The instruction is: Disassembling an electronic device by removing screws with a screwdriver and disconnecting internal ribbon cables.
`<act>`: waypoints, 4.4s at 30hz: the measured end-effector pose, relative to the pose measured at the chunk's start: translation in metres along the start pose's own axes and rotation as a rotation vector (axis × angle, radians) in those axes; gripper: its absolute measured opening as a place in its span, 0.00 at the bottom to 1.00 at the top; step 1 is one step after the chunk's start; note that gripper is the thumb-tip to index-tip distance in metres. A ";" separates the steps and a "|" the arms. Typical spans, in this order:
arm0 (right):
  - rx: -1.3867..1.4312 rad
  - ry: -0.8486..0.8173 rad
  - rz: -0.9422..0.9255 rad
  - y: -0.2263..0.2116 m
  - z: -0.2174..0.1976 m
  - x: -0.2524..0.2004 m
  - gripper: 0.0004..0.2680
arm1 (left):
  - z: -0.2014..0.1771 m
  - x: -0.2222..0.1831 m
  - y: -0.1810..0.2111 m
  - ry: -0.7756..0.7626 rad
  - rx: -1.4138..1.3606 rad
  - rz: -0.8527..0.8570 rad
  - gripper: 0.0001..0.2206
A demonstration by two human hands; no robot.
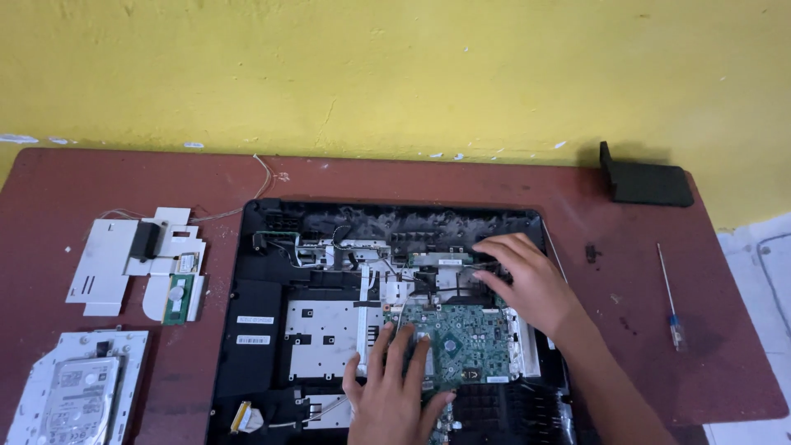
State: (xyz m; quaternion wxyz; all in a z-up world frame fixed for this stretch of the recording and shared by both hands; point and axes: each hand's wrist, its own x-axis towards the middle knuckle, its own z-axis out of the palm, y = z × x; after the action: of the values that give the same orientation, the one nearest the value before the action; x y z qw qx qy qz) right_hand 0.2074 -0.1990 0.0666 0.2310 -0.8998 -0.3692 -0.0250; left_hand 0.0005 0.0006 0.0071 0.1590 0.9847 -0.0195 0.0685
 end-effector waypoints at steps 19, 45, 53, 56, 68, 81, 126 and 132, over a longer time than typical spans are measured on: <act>0.082 -0.097 0.120 -0.016 -0.004 -0.023 0.15 | -0.066 0.001 -0.023 0.269 -0.233 -0.131 0.26; -0.184 -0.177 0.087 -0.020 0.008 -0.025 0.24 | -0.103 -0.049 -0.138 0.204 -0.443 -0.641 0.21; -0.024 0.212 0.025 -0.035 -0.033 -0.045 0.16 | -0.090 -0.072 -0.169 0.282 -0.605 -0.508 0.09; -0.050 0.364 0.182 -0.046 -0.049 -0.080 0.13 | -0.108 -0.071 -0.162 0.396 -0.795 -0.517 0.14; 0.623 0.603 0.689 -0.068 0.041 -0.194 0.14 | -0.087 -0.041 -0.193 0.533 -1.263 -0.396 0.15; 0.797 0.684 0.946 -0.101 -0.011 -0.128 0.17 | -0.065 -0.047 -0.192 0.575 -1.189 -0.317 0.18; 0.142 0.552 0.828 -0.095 0.011 -0.135 0.17 | -0.014 -0.046 -0.395 -0.425 -0.990 -0.866 0.30; 0.211 0.549 0.848 -0.093 0.014 -0.138 0.16 | -0.022 -0.091 -0.279 0.398 -0.997 -0.362 0.21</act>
State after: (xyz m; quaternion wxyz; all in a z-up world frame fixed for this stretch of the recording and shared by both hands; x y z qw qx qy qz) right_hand 0.0424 -0.2253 0.0608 0.3987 -0.9025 0.1019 -0.1272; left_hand -0.0752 0.2737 -0.0721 0.6147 0.7462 0.1501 0.2069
